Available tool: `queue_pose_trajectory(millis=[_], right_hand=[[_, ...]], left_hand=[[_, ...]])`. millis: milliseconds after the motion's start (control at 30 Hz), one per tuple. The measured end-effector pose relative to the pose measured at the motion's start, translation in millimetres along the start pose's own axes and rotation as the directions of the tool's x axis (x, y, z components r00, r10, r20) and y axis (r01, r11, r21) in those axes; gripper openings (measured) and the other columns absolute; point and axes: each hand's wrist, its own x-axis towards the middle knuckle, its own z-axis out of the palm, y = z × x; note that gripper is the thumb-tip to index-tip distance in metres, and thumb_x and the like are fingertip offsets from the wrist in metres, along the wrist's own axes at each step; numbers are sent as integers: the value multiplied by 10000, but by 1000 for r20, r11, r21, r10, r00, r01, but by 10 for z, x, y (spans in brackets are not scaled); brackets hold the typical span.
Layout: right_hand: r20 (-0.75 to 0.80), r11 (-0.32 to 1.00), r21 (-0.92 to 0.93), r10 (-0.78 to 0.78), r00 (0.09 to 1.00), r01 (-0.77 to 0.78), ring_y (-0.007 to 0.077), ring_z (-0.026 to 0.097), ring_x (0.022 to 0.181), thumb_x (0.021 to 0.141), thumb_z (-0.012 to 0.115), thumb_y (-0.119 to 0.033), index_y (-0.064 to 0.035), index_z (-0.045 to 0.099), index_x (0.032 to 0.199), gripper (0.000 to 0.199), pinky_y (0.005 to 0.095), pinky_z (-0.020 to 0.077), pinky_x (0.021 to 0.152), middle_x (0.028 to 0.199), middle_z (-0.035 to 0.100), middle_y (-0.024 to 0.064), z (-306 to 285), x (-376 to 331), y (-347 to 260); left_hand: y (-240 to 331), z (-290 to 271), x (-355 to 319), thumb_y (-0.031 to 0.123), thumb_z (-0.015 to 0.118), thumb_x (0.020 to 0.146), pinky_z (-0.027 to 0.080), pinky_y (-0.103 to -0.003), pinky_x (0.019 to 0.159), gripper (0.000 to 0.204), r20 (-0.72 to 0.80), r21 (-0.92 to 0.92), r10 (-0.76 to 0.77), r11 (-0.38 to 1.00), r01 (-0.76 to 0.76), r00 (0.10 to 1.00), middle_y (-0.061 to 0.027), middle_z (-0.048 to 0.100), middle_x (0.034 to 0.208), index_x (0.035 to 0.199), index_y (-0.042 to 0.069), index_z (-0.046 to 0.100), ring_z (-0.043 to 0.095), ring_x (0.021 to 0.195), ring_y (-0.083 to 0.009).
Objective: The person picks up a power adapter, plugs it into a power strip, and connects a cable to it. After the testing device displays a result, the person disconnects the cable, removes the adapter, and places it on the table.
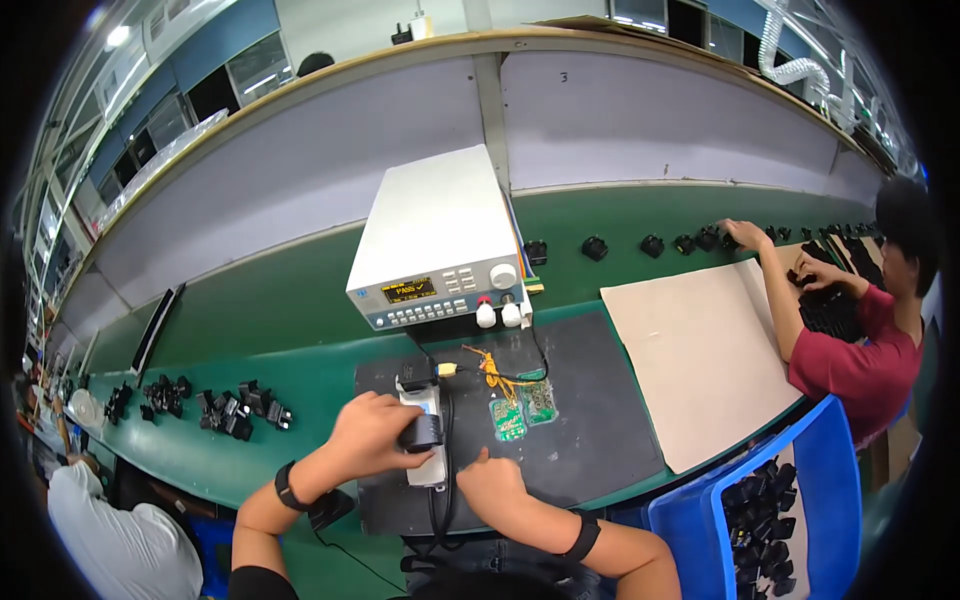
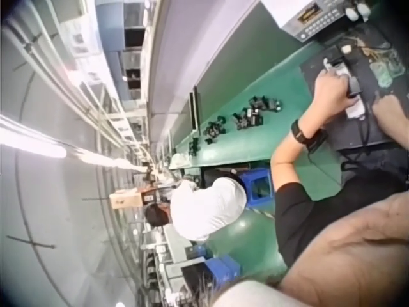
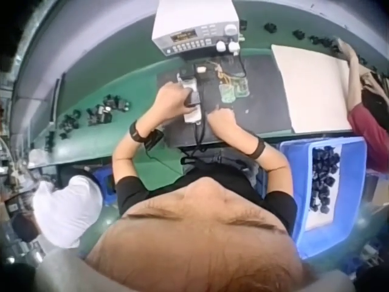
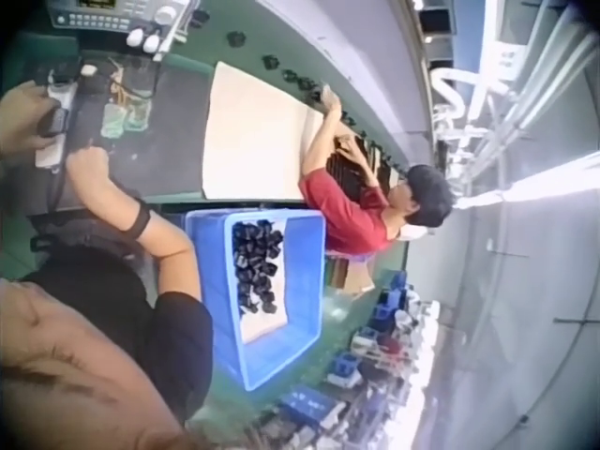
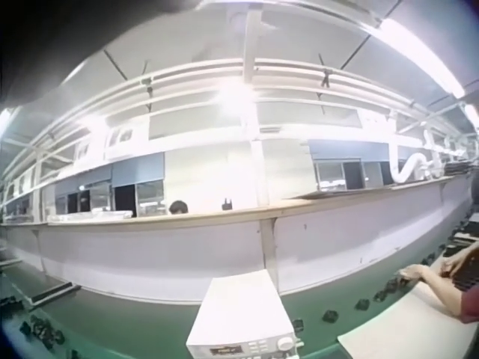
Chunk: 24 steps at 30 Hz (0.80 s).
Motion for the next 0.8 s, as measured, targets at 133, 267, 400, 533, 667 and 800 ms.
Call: queue_pose_trajectory(millis=[133,267,400,533,667,800], right_hand=[[254,942,328,-155,955,66,200,668,639,907,518,-393,-53,661,1069,403,361,506,612,703,676,89,-505,-75,643],[-99,602,798,176,979,-27,169,630,528,841,627,-230,24,656,994,297,293,497,522,674,665,101,-1112,282,1633],[-273,823,278,562,781,-495,324,572,1055,741,621,-80,-116,504,1269,541,420,488,854,1250,532,145,-674,1429,2696],[-125,804,280,572,810,-524,361,368,1297,777,569,-64,-190,380,1393,657,544,361,997,1474,308,120,-275,2250,2940],[-163,826,228,554,816,-515,348,408,1272,819,558,-128,-181,427,1361,561,514,380,986,1436,381,125,-135,2579,2955],[-188,809,198,586,789,-554,336,571,1081,782,646,-224,-129,607,1128,362,455,468,885,1263,549,96,-90,2423,3065]], left_hand=[[-85,-522,-89,351,786,603,455,-360,665,435,-319,33,-126,989,143,939,-82,607,729,920,79,662,590,706,-268],[-958,-182,-607,367,786,564,461,-384,688,455,-134,232,-490,830,508,862,-131,618,757,869,51,665,586,734,-298],[-1462,192,-934,358,776,555,420,-416,786,469,-68,309,-563,773,554,824,-135,649,885,862,29,642,564,948,-300],[-1734,329,-1287,331,766,549,402,-436,884,493,-142,370,-639,674,639,756,-154,647,974,893,7,625,532,1079,-333],[-1592,127,-1404,369,825,500,365,-456,932,770,-104,393,-678,644,656,728,-135,604,1111,1131,20,555,501,1142,-321],[-1174,-173,-1079,364,834,537,351,-443,970,993,-214,389,-581,687,614,785,-162,524,1257,1363,52,379,475,1190,-327]])
